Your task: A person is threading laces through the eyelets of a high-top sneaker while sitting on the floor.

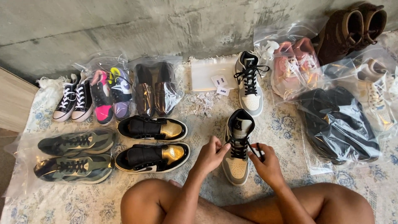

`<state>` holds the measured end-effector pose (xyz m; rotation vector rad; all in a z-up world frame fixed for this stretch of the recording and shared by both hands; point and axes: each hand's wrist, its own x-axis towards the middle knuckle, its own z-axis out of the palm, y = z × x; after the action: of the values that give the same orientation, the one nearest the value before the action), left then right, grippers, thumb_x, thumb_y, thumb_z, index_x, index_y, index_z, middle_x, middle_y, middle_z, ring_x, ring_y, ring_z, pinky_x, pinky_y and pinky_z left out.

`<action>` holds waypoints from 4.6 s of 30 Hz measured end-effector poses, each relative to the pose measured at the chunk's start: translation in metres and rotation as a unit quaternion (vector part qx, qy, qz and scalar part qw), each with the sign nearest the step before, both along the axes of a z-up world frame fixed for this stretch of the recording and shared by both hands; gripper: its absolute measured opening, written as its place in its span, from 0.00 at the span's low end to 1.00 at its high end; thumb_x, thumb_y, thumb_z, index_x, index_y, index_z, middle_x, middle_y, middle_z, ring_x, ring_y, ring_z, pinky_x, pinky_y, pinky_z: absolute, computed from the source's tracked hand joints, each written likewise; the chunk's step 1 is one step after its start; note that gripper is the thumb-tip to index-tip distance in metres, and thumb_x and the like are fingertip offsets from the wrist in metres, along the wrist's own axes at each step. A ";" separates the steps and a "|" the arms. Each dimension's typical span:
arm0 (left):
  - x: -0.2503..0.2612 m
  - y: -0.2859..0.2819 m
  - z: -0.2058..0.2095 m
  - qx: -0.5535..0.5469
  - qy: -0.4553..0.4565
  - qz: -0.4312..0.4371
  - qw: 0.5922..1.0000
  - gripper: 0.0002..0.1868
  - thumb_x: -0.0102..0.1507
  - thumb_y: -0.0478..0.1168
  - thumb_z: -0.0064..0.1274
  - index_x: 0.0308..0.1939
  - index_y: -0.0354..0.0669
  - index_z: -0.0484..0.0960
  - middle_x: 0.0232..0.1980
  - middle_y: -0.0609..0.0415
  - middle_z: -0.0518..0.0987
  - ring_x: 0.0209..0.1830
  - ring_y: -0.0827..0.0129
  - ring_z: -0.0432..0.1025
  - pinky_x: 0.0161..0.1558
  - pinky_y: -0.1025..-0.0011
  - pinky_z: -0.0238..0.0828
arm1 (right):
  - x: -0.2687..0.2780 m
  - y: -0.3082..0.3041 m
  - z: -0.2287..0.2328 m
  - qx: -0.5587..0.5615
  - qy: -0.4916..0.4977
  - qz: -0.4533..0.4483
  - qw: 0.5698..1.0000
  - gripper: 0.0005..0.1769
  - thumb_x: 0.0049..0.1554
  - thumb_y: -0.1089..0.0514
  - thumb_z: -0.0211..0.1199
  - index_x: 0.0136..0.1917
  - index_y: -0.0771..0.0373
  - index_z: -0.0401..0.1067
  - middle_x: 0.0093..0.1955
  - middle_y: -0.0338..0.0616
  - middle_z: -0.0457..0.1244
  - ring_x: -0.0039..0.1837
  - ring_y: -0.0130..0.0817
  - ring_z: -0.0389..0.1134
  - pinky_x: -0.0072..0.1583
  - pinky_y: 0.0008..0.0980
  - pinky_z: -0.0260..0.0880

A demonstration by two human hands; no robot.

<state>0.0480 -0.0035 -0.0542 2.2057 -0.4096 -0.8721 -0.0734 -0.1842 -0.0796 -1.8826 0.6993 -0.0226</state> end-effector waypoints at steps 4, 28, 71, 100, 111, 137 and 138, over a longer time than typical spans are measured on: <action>0.001 -0.005 -0.026 -0.009 -0.089 -0.022 0.996 0.10 0.71 0.45 0.49 0.49 0.44 0.75 0.42 0.54 0.76 0.26 0.75 0.66 0.25 0.74 0.66 | 0.004 -0.008 -0.017 -0.078 0.071 0.029 0.994 0.10 0.62 0.53 0.61 0.52 0.58 0.79 0.33 0.40 0.68 0.31 0.26 0.60 0.35 0.27 0.58; -0.025 0.023 -0.002 0.257 0.020 -0.248 0.934 0.06 0.70 0.35 0.47 0.47 0.39 0.78 0.44 0.50 0.77 0.37 0.67 0.73 0.49 0.63 0.76 | -0.030 0.011 0.009 -0.255 -0.090 0.358 0.894 0.04 0.48 0.56 0.72 0.37 0.54 0.86 0.56 0.40 0.64 0.59 0.36 0.65 0.58 0.37 0.72; -0.025 0.019 0.000 -0.093 -0.022 -0.273 0.957 0.10 0.71 0.42 0.52 0.38 0.40 0.79 0.40 0.55 0.70 0.28 0.74 0.61 0.29 0.75 0.60 | -0.020 0.008 -0.025 0.053 -0.107 0.140 0.983 0.07 0.51 0.69 0.67 0.39 0.64 0.85 0.34 0.44 0.76 0.30 0.25 0.67 0.34 0.21 0.64; -0.054 0.047 0.147 -0.637 0.148 -0.227 0.722 0.19 0.74 0.54 0.44 0.46 0.44 0.82 0.52 0.53 0.81 0.49 0.69 0.77 0.57 0.68 0.77 | -0.069 0.008 0.164 0.266 -0.512 0.174 0.798 0.23 0.68 0.52 0.52 0.34 0.62 0.73 0.36 0.50 0.66 0.38 0.35 0.61 0.47 0.41 0.59; -0.026 -0.002 -0.010 -0.221 0.031 0.075 0.972 0.16 0.69 0.34 0.42 0.61 0.42 0.72 0.47 0.54 0.85 0.24 0.75 0.67 0.27 0.78 0.62 | -0.011 0.022 -0.002 0.383 -0.134 -0.138 0.903 0.17 0.64 0.69 0.46 0.66 0.67 0.63 0.56 0.57 0.68 0.38 0.32 0.58 0.41 0.28 0.59; -0.077 -0.015 -0.002 -0.222 -0.272 0.020 0.936 0.07 0.61 0.33 0.59 0.40 0.50 0.88 0.43 0.55 0.85 0.45 0.57 0.80 0.47 0.67 0.79 | -0.021 0.041 0.000 0.387 -0.130 -0.298 0.863 0.06 0.55 0.67 0.71 0.43 0.75 0.78 0.38 0.57 0.69 0.30 0.32 0.62 0.30 0.21 0.54; -0.076 -0.016 -0.010 -0.239 -0.247 0.027 0.939 0.07 0.59 0.34 0.61 0.40 0.49 0.88 0.44 0.54 0.83 0.46 0.56 0.80 0.47 0.66 0.79 | -0.020 0.042 0.003 0.354 -0.140 -0.289 0.879 0.07 0.56 0.67 0.71 0.43 0.76 0.79 0.37 0.58 0.69 0.30 0.31 0.62 0.31 0.21 0.55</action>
<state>-0.0279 -0.0196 -0.0637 1.9360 -0.7114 -0.1407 -0.0939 -0.1422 -0.0764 -0.9023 0.8938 -0.3659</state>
